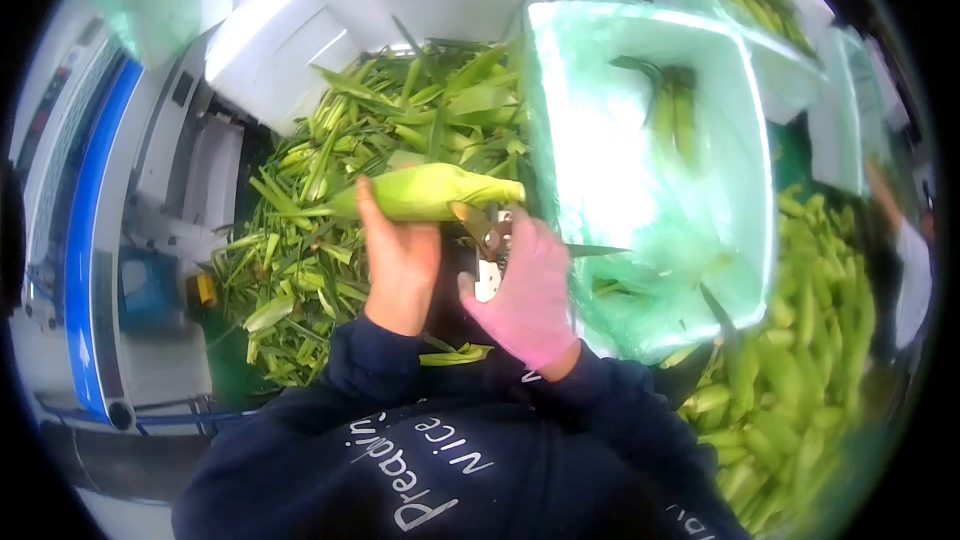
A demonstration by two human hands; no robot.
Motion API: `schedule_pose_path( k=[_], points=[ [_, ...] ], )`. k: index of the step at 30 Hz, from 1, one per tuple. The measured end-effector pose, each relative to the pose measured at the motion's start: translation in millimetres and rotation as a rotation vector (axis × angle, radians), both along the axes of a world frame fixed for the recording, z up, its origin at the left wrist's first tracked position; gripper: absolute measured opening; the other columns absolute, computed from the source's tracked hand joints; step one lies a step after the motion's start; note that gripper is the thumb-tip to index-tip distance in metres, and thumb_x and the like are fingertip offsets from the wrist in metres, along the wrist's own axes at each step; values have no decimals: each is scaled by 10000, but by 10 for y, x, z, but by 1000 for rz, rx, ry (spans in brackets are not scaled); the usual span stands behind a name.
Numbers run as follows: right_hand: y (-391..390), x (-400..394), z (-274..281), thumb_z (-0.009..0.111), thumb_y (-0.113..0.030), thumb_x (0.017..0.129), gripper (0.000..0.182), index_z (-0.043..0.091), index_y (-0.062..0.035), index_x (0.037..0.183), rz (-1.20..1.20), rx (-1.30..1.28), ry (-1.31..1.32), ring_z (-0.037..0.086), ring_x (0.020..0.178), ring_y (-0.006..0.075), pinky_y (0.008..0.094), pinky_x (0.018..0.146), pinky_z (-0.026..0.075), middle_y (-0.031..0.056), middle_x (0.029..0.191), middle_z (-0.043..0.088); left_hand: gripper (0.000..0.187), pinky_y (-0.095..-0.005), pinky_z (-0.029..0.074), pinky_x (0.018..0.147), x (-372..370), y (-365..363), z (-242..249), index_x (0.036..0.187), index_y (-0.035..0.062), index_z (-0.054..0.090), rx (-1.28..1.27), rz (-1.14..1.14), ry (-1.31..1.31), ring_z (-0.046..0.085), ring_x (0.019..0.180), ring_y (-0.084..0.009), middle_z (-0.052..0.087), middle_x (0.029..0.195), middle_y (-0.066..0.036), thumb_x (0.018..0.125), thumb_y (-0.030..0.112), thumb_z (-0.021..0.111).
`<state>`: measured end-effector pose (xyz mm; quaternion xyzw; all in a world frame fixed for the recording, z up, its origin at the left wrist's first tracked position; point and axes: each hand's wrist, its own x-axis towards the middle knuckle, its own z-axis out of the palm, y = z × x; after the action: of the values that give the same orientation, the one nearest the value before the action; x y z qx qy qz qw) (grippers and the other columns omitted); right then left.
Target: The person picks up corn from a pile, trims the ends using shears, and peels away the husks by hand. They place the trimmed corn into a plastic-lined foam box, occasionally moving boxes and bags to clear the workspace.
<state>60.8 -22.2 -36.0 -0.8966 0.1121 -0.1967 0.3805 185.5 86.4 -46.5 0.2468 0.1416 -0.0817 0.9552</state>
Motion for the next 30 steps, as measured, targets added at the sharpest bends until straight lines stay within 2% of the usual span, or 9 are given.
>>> schedule_pose_path(
  k=[5,7,12,15,17,21,23,26,30],
  points=[
    [-80,171,-28,771,-211,686,604,534,6,1197,89,-304,-186,567,901,411,474,817,462,195,953,582,484,-411,465,1043,-82,151,-99,1117,38,627,-110,-114,84,619,1094,-251,673,1145,-98,979,501,588],
    [-58,160,46,781,-159,681,672,508,45,1261,155,-245,-31,603,996,431,467,875,501,230,1077,622,499,-403,452,1057,-78,206,-157,1155,36,606,-179,-82,89,617,1102,-249,672,1156,-99,968,499,608],
    [-49,209,199,772,-132,690,517,583,-25,1159,469,-9,24,637,786,342,395,716,529,154,904,641,539,-444,437,1091,-104,472,-58,1262,63,516,-135,21,193,618,1118,-290,662,1181,-137,937,472,645],
    [20,46,114,760,-116,702,434,625,-28,1105,882,260,213,601,637,145,294,638,517,46,769,631,542,-389,548,838,50,1023,-157,1248,27,520,-165,-484,19,644,924,-270,643,1045,-144,956,475,604],
    [44,42,207,745,-135,763,362,623,-57,1094,1206,519,558,653,728,216,331,687,519,87,838,651,558,-327,536,688,-19,1014,-142,1239,-7,510,-522,-805,86,620,796,-236,581,913,-123,959,468,593],
    [-18,15,367,709,-133,758,532,583,6,1255,1442,871,642,609,796,133,263,760,486,9,887,639,701,-321,477,615,-30,1161,-152,1312,-27,430,-761,-963,-683,564,677,-221,565,860,-118,917,521,616],
    [-129,-30,499,743,-148,693,625,562,36,1263,1115,1436,632,618,801,162,267,765,488,42,895,637,821,-364,546,612,-188,1328,-167,1393,14,394,-442,-606,-436,618,807,-257,592,992,-145,851,563,676],
    [-238,332,684,658,-246,825,549,509,59,1258,919,1112,286,632,803,228,343,754,522,89,912,621,980,-378,552,565,-372,1442,-171,1495,128,381,-369,-745,-73,602,810,-266,545,1241,-168,748,634,763],
    [-429,1125,558,536,-255,982,290,521,-5,1127,621,1564,-23,638,855,311,422,754,554,122,976,608,844,-315,532,629,-695,1359,-362,1224,40,500,-156,-862,-208,581,720,-181,539,880,-70,726,655,791]
  ],
)
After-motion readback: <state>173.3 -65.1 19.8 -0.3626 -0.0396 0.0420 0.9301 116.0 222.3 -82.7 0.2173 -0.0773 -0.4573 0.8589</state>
